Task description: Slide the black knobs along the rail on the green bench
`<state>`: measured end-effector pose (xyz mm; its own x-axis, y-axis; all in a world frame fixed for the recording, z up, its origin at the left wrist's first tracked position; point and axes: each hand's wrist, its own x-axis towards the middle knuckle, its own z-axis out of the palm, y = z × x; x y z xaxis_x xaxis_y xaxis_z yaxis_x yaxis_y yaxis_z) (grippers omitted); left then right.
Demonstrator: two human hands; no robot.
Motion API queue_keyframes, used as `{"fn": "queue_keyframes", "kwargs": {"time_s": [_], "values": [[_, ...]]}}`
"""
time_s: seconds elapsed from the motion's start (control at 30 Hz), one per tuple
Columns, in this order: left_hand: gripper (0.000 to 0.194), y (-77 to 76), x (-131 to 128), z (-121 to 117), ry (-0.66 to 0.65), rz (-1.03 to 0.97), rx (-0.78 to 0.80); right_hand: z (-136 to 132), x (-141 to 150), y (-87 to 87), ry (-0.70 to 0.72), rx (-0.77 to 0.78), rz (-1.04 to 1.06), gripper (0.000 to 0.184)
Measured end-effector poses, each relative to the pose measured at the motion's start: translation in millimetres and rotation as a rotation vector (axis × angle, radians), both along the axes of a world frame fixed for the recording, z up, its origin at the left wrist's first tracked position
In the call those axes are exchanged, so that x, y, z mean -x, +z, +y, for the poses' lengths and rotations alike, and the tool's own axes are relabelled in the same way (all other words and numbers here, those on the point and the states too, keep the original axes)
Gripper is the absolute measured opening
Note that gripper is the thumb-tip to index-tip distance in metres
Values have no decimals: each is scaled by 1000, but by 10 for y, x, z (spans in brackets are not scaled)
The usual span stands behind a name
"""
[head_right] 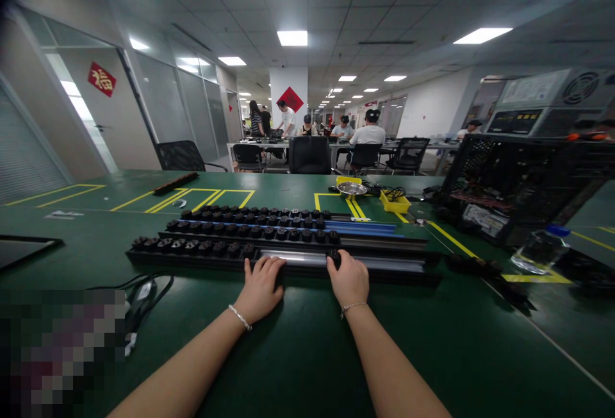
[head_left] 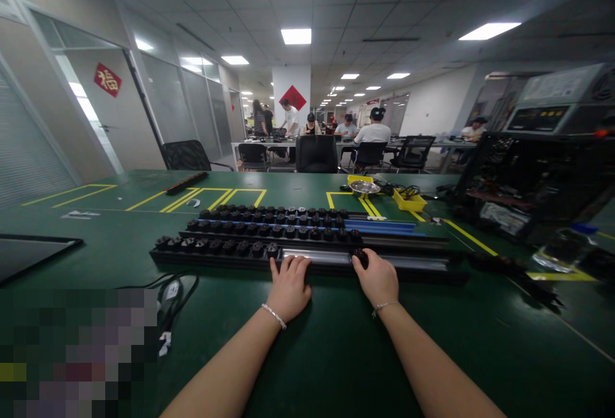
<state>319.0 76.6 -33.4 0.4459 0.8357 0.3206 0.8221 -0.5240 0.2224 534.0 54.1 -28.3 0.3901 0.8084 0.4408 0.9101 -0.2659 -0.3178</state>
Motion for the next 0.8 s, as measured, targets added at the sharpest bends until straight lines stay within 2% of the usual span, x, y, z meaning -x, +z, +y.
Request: {"fn": "queue_keyframes", "kwargs": {"time_s": [0.27,0.8], "values": [[55,19,8,-11,-7,2,8,15,-69,-56,-7,-53,30,37],[55,10,23,-4,-20,3,0,-20,-77,-30,-46,-74,54,37]]}}
